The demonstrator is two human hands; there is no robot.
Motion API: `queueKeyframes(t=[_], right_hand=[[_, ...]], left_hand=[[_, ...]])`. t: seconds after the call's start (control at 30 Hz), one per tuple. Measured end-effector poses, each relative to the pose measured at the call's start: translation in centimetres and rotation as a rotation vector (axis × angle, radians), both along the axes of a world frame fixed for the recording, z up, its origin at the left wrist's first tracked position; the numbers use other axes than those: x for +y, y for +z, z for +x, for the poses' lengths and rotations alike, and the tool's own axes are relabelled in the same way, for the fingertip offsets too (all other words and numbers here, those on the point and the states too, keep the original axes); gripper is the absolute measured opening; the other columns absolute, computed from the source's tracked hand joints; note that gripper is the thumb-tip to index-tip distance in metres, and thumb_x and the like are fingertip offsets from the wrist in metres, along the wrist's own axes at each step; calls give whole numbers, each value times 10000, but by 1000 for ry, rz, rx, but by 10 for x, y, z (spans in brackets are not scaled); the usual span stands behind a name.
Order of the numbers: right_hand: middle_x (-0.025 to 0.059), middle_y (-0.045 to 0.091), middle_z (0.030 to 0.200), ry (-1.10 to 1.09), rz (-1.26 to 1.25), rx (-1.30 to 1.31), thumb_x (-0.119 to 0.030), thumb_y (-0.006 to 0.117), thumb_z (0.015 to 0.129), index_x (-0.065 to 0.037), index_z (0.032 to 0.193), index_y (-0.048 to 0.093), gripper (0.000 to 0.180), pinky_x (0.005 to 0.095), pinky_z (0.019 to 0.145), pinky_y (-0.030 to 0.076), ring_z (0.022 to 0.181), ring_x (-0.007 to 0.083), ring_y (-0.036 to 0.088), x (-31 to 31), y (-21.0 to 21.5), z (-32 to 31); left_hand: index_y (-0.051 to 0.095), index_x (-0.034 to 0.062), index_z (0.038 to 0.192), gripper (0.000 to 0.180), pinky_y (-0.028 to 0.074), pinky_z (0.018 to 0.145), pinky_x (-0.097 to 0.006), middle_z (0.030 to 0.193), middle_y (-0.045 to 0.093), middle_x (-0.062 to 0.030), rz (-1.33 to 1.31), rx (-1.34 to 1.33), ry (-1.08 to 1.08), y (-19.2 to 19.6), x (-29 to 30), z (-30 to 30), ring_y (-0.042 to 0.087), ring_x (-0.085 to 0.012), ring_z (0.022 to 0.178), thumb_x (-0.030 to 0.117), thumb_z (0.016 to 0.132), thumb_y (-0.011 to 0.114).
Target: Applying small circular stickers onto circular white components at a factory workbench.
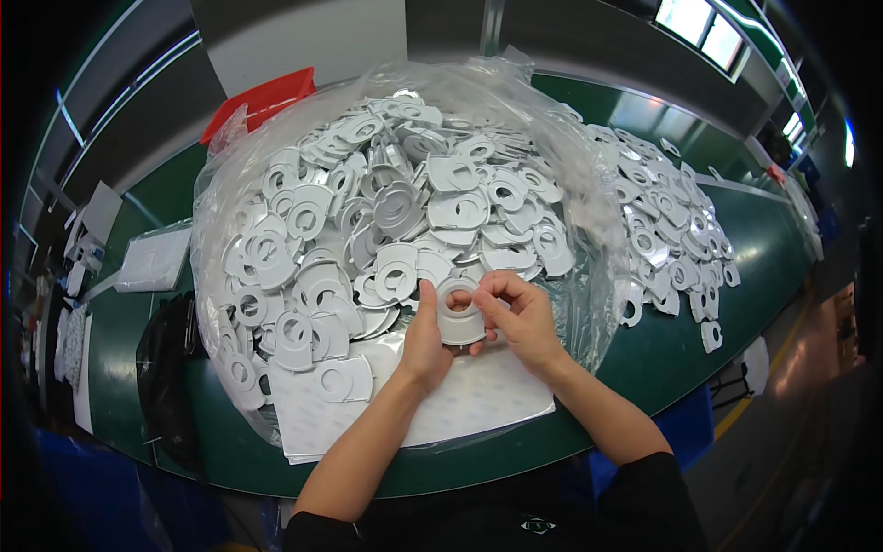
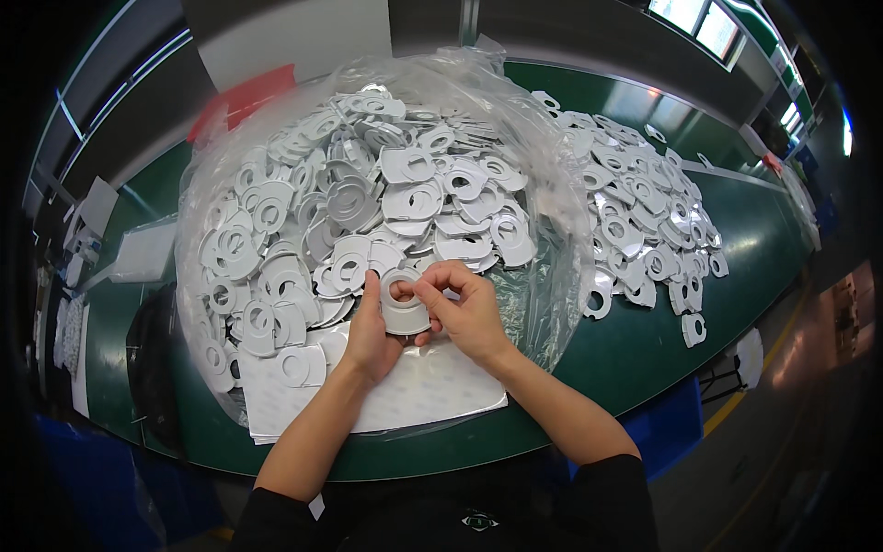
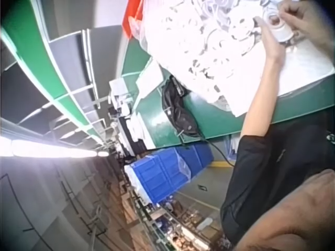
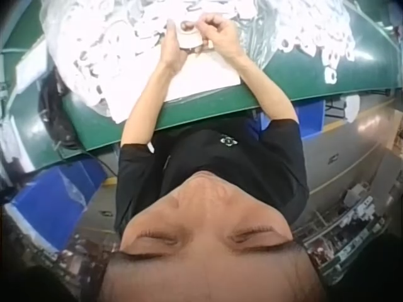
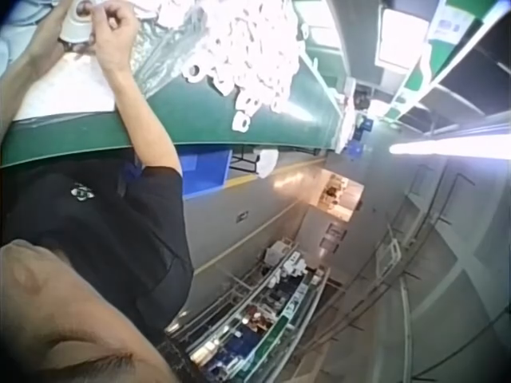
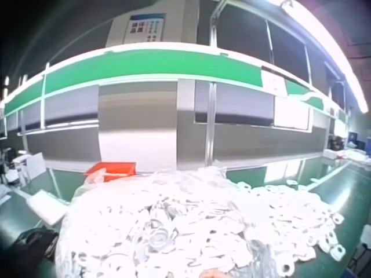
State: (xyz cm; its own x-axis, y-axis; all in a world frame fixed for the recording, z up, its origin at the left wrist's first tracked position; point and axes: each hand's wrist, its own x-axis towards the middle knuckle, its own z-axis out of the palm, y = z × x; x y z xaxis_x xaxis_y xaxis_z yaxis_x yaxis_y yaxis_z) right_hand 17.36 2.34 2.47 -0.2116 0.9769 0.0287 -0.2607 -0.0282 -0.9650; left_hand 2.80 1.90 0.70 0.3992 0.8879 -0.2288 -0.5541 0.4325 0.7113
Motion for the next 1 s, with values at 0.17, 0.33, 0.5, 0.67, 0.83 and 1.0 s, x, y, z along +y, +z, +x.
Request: queueKeyframes(t=[0.17, 0.33, 0.5, 0.67, 0.83, 1.0], right_hand=[[49, 491, 970, 5, -13, 20, -71, 603, 882, 47, 867, 596, 119, 223, 460, 540, 565, 65, 506, 0, 1, 1], [48, 489, 975, 6, -9, 8, -71, 604, 881, 48, 867, 595, 120, 218, 463, 542, 565, 63, 504, 1, -1, 0], [48, 487, 980, 11, -10, 20, -72, 605, 881, 47, 866, 595, 121, 218, 463, 545, 566, 60, 503, 1, -1, 0], [49, 485, 988, 4, -2, 16, -77, 611, 878, 48, 865, 595, 127, 219, 464, 548, 566, 58, 504, 1, -1, 0], [48, 489, 989, 7, 8, 10, -81, 617, 875, 44, 864, 596, 127, 207, 467, 539, 571, 60, 510, 1, 0, 0], [44, 497, 980, -38, 63, -88, -83, 634, 864, 32, 861, 602, 119, 183, 504, 496, 633, 57, 529, 0, -1, -1]], left_hand=[[541, 54, 1046, 713, 441, 551, -269, 892, 617, -110, -7, 13, 6, 2, -1, 0, 611, -194, 732, 613, 939, 113], [539, 49, 1056, 719, 441, 550, -269, 895, 616, -111, -11, 13, 10, 1, 0, 0, 612, -192, 735, 615, 938, 112], [535, 45, 1063, 722, 442, 548, -271, 893, 613, -111, -7, 14, 8, 0, 0, 0, 612, -192, 735, 614, 938, 108], [532, 50, 1067, 720, 446, 548, -275, 898, 607, -107, -1, 2, 8, -2, 1, 0, 611, -194, 737, 614, 938, 105], [533, 60, 1046, 711, 446, 547, -275, 914, 605, -103, -8, 10, 9, -1, 0, 0, 610, -193, 738, 616, 937, 105], [523, 76, 999, 685, 441, 544, -274, 919, 597, -90, 11, 2, 2, -1, 0, 0, 606, -189, 739, 617, 936, 109]])
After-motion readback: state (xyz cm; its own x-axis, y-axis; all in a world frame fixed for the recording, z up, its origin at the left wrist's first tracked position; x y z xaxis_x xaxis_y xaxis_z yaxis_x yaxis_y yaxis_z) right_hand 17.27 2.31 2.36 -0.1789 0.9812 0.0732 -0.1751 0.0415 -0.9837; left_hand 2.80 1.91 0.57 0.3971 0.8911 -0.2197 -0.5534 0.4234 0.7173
